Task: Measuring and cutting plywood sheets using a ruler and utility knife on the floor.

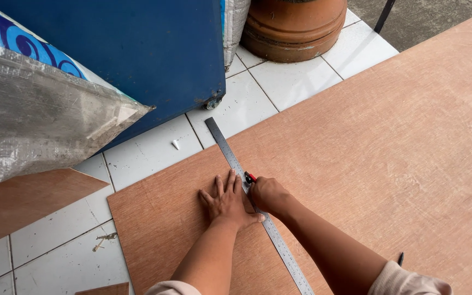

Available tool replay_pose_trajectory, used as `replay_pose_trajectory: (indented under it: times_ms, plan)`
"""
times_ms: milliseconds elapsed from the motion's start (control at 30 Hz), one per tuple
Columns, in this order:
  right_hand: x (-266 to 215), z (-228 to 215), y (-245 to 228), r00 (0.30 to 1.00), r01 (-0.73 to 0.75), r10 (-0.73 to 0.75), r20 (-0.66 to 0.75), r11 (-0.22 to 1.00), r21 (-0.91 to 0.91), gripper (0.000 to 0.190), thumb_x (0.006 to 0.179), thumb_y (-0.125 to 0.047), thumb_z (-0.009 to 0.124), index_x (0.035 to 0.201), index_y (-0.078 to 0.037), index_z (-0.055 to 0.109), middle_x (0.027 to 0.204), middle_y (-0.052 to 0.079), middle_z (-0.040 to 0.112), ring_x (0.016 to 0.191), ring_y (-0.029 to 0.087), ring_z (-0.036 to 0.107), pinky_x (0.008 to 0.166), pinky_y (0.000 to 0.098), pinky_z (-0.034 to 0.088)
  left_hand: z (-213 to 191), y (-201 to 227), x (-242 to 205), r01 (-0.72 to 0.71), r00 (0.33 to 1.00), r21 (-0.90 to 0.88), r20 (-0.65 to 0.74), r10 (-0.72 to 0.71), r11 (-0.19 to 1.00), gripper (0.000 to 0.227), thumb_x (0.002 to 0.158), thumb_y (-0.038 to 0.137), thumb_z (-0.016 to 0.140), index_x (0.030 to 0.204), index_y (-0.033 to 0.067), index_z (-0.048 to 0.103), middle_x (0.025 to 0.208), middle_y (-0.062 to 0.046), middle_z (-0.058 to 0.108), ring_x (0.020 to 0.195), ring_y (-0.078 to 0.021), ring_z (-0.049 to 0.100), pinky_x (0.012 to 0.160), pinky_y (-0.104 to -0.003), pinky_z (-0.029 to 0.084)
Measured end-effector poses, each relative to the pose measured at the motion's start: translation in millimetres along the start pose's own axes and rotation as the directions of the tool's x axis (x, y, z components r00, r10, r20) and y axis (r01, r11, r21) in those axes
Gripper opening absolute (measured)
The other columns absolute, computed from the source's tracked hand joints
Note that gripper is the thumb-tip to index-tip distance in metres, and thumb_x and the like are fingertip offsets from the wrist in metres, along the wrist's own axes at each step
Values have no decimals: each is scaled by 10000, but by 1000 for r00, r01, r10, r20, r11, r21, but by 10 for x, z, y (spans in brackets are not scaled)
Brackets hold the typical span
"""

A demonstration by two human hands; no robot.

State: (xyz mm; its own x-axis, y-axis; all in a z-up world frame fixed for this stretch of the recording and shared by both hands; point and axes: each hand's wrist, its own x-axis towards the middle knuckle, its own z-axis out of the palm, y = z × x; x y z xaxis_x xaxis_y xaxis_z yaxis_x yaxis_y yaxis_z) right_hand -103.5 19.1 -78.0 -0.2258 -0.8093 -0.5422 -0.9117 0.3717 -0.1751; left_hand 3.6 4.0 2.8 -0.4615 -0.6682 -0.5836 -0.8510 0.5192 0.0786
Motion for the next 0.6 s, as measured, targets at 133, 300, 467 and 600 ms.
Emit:
replay_pose_trajectory:
  times_ms: [133,300,467,600]
  plan:
    - [74,161,167,1000,-9,9,-4,1000,-12,326,872,-217,303,900,-40,574,741,100,608,695,276,653,570,335,538,-8,33,26,2,1000,4,-5,-2,1000,973,674,571,598,1386,145,90,1482,24,-11,1345,-281,35,968,-689,117]
    - [-66,319,276,985,170,-152,79,923,-344,284,858,-141,332,964,-43,576,796,92,598,714,260,650,571,365,539,40,36,69,5,1000,10,-10,-5,1000,989,647,541,625,1381,156,86,1481,36,-18,1347,-271,31,964,-705,72]
    - [-256,289,279,999,-6,10,45,997,-77,289,872,-166,325,930,-21,568,721,85,575,649,246,646,540,341,536,31,18,98,16,1000,11,-8,-16,1000,995,649,580,606,1386,156,88,1484,39,-21,1352,-268,28,966,-708,47]
    - [-515,258,260,970,-233,218,108,960,157,384,894,-315,295,922,-60,581,742,101,610,733,265,657,594,361,535,-10,24,60,20,1000,37,2,-20,999,999,653,677,549,1382,167,93,1480,39,-9,1344,-270,53,964,-698,118]
